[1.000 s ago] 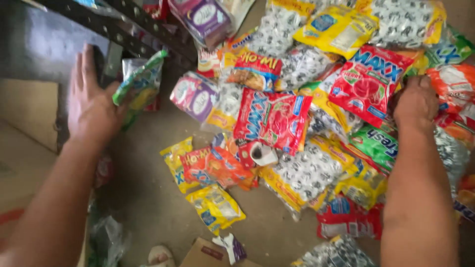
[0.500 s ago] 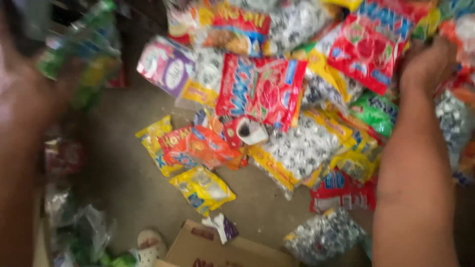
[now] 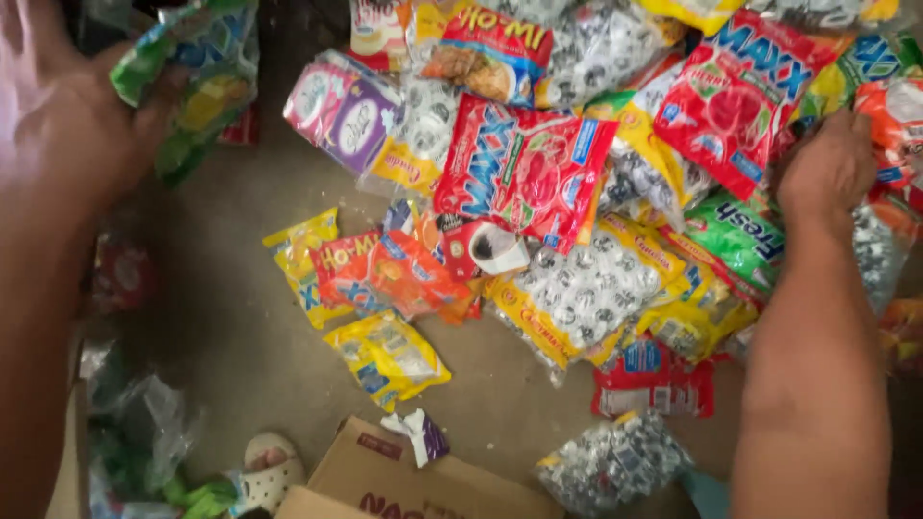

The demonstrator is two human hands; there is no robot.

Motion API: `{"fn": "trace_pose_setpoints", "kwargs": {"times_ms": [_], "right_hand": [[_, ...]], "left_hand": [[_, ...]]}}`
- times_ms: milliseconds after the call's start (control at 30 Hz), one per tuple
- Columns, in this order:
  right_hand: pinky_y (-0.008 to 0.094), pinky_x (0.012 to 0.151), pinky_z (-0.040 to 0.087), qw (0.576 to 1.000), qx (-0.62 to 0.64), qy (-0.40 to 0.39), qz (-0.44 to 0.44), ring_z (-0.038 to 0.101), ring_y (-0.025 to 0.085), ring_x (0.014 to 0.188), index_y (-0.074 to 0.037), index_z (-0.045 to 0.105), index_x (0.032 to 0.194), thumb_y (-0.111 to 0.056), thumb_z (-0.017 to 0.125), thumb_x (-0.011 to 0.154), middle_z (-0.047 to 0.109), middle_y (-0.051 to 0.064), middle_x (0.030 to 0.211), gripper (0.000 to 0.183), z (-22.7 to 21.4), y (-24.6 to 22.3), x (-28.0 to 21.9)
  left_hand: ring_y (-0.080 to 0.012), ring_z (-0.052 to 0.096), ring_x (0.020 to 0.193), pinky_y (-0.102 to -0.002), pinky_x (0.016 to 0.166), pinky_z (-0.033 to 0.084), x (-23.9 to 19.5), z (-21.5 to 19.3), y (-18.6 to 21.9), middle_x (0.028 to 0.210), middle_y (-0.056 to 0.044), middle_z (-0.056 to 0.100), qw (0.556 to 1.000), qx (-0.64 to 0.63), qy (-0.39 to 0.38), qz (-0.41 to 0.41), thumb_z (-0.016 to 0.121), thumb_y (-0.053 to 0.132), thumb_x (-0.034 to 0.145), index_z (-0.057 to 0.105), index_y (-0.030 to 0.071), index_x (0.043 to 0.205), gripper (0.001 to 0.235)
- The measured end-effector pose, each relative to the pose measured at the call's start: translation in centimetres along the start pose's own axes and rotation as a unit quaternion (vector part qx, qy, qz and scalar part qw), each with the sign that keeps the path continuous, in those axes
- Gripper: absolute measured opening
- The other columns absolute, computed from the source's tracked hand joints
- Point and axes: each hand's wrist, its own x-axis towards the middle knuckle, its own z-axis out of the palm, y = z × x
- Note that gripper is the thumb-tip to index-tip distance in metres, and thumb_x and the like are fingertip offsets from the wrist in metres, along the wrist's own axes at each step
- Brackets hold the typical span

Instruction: The person is seen picking up snacks from a pile on the floor and placing them into a cardboard box.

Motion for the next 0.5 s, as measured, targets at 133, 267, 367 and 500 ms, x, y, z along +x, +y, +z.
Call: {"fn": "trace_pose_setpoints", "kwargs": {"times_ms": [133,267,367,500], "right_hand": [[0.057,0.087,0.052,0.994,-0.027,-0.090,-0.060,0.064,0.049,0.106,0.006,0.063,0.110,-0.012,0.060,0.104,0.064,0.029,0.119,0.019,-5.6,-3.2,-1.3],[0.060,0.088,0.051,0.979,-0.046,-0.188,-0.061,0.064,0.051,0.107,0.007,0.064,0.119,-0.018,0.064,0.100,0.065,0.033,0.121,0.032,-10.7,-5.6,-1.5],[0.060,0.087,0.053,0.952,-0.094,-0.291,0.000,0.065,0.051,0.108,0.003,0.069,0.123,-0.019,0.065,0.093,0.067,0.032,0.124,0.038,-15.4,-8.1,-2.4],[0.052,0.091,0.059,0.853,-0.224,-0.467,-0.068,0.074,0.041,0.108,-0.003,0.081,0.112,-0.021,0.068,0.085,0.075,0.023,0.122,0.034,-15.0,-6.3,-5.2]], "left_hand": [[-0.0471,0.066,0.091,-0.053,0.074,0.054,-0.8,1.1,-0.7,0.110,-0.032,0.065,0.996,-0.048,-0.058,-0.044,0.070,0.037,0.111,0.075,0.013,0.127,0.030],[-0.0235,0.068,0.065,-0.035,0.060,0.054,-2.0,3.9,-2.5,0.074,-0.007,0.069,0.995,0.092,0.042,0.027,0.068,0.041,0.103,0.073,0.014,0.098,0.028],[-0.0256,0.067,0.071,-0.034,0.059,0.051,-3.4,7.5,-4.4,0.082,-0.010,0.070,0.999,-0.009,0.034,0.034,0.065,0.030,0.103,0.071,0.008,0.104,0.023],[-0.0260,0.064,0.072,-0.035,0.061,0.050,-7.4,22.6,-12.9,0.087,-0.013,0.069,0.995,-0.085,0.014,0.046,0.064,0.025,0.106,0.072,0.004,0.110,0.022]]}}
